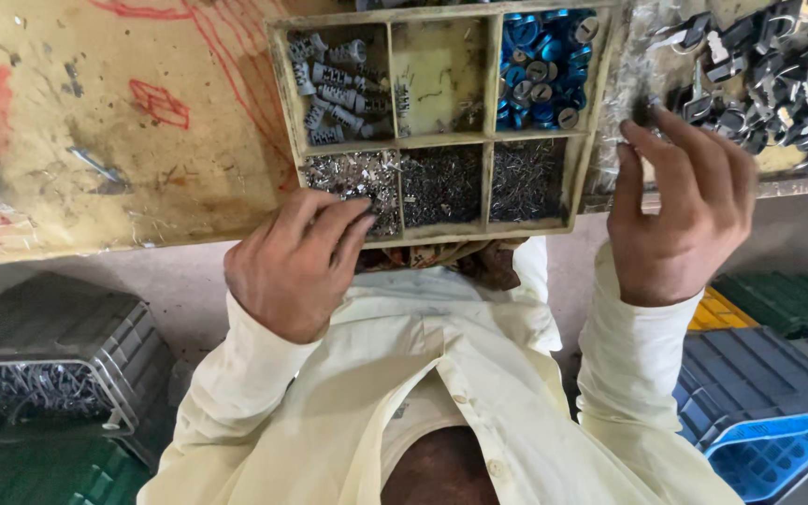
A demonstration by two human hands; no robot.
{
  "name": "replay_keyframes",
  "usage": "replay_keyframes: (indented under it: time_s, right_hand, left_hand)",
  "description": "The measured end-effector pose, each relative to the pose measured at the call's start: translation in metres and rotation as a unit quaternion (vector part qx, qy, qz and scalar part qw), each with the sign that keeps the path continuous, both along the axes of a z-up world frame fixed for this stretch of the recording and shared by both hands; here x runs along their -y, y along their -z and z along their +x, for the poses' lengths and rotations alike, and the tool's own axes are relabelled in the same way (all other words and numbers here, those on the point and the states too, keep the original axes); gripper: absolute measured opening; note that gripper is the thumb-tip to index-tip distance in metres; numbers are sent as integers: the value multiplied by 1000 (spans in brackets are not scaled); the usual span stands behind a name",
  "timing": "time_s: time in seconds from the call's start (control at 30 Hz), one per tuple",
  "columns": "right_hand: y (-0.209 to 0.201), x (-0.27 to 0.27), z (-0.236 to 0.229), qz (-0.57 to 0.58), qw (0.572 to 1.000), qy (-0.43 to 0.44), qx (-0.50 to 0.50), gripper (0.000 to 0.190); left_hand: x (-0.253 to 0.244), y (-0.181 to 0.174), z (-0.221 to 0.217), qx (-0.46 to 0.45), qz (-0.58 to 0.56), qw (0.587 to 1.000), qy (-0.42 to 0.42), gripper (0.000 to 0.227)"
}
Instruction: The person assembles keychains by hand, picking small metal parts and blue plastic caps from a compartmentalized tray, attaching them to key rings, and placing the finished keychains on the table. The process is repeated continuously throughout the clip.
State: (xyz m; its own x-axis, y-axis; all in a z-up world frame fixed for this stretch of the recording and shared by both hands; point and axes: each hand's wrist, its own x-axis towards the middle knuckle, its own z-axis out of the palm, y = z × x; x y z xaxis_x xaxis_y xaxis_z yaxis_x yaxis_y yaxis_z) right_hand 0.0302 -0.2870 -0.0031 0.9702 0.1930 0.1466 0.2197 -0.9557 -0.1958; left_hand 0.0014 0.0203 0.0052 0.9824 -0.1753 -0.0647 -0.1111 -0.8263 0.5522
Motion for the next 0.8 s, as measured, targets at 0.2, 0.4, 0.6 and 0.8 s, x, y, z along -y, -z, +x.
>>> replay_keyframes:
  time_s: [0.2,0.4,0.6,0.8]
  right_hand:
    - [1,-70,6,101,967,-208,-103,22]
    - [-2,-78,10,110,959,-209,-155,21]
    - [4,-69,0,179,946,-207,-176,27]
    - [5,-79,-5,254,935,-164,-184,32]
  left_hand:
    - [3,7,-9,-22,-31,999,-38,14]
    - [-18,12,-26,-119,-294,945,-82,16]
    - [-23,39,-31,-388,-694,590,-140,19]
    - [-4,32,-25,-298,-590,743,-111,19]
